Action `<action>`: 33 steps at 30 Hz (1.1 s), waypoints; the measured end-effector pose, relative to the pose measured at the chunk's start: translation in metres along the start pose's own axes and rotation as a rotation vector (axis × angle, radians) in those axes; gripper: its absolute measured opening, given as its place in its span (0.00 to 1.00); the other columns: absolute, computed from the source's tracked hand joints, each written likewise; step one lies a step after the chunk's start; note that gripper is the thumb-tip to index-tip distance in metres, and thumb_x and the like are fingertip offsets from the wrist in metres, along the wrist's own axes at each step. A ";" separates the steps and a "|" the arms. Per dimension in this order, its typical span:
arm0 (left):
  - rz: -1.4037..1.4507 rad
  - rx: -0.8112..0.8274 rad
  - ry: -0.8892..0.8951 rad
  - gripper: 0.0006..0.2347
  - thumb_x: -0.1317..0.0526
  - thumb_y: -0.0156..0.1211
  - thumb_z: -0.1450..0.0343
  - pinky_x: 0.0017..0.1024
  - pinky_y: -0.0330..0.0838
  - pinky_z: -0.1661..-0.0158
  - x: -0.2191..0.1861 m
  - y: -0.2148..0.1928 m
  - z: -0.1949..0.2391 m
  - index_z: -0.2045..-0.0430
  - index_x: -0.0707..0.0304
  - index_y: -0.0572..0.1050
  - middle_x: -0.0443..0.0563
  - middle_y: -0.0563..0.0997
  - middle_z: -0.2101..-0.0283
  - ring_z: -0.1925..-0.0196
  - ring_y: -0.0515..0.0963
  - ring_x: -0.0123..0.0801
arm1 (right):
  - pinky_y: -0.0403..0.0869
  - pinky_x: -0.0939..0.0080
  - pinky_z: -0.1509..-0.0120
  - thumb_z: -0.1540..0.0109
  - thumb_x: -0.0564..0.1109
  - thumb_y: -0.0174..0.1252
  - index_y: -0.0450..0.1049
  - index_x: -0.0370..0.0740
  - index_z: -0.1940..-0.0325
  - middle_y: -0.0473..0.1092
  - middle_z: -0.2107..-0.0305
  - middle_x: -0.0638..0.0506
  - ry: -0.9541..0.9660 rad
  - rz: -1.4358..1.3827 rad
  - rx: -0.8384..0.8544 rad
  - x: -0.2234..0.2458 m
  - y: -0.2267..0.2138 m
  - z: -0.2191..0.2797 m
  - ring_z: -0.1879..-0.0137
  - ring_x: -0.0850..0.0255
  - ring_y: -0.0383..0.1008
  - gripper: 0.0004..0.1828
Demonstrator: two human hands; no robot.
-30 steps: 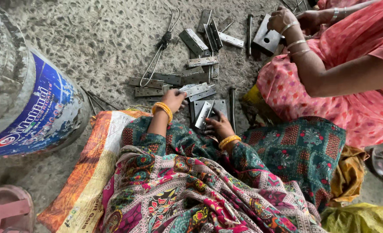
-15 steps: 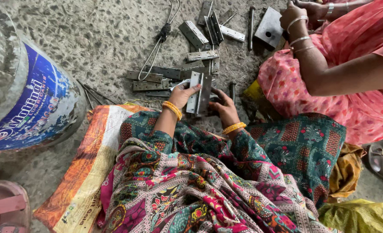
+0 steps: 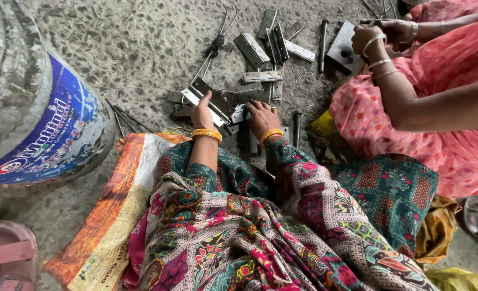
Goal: The person assembles metal hinges by hand and using a tool to join the pieces together on the floor.
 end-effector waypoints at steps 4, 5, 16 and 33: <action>-0.064 -0.047 0.018 0.25 0.54 0.72 0.38 0.34 0.63 0.45 0.001 -0.004 0.001 0.54 0.80 0.77 0.56 0.79 0.50 0.49 0.75 0.36 | 0.61 0.42 0.30 0.39 0.51 0.63 0.71 0.53 0.40 0.68 0.42 0.52 0.034 0.092 0.122 -0.005 0.003 -0.001 0.32 0.50 0.65 0.23; -0.049 -0.023 0.001 0.25 0.54 0.71 0.38 0.35 0.66 0.46 0.000 -0.001 0.003 0.56 0.81 0.78 0.59 0.80 0.52 0.51 0.75 0.38 | 0.61 0.42 0.31 0.40 0.51 0.63 0.71 0.52 0.40 0.68 0.43 0.51 -0.008 0.109 0.112 -0.003 0.000 0.000 0.33 0.50 0.65 0.24; 0.031 0.002 0.029 0.17 0.59 0.70 0.39 0.34 0.70 0.56 -0.008 0.013 0.012 0.66 0.78 0.80 0.53 0.82 0.62 0.63 0.77 0.35 | 0.65 0.45 0.37 0.36 0.40 0.52 0.69 0.48 0.35 0.69 0.45 0.49 -0.157 0.206 0.132 -0.001 0.006 0.000 0.40 0.51 0.72 0.23; -0.568 0.311 -0.021 0.34 0.29 0.62 0.31 0.37 0.64 0.64 0.050 0.036 -0.015 0.78 0.69 0.68 0.48 0.67 0.75 0.68 0.69 0.38 | 0.76 0.65 0.52 0.30 0.43 0.58 0.78 0.29 0.44 0.77 0.61 0.51 0.196 -1.272 -0.113 -0.076 -0.026 -0.031 0.58 0.69 0.74 0.15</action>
Point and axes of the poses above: each hand's wrist, its own z-axis away from the middle knuckle, its own y-axis out of the palm, x = y × z, the point moved 10 cm from there along -z, towards the middle knuckle
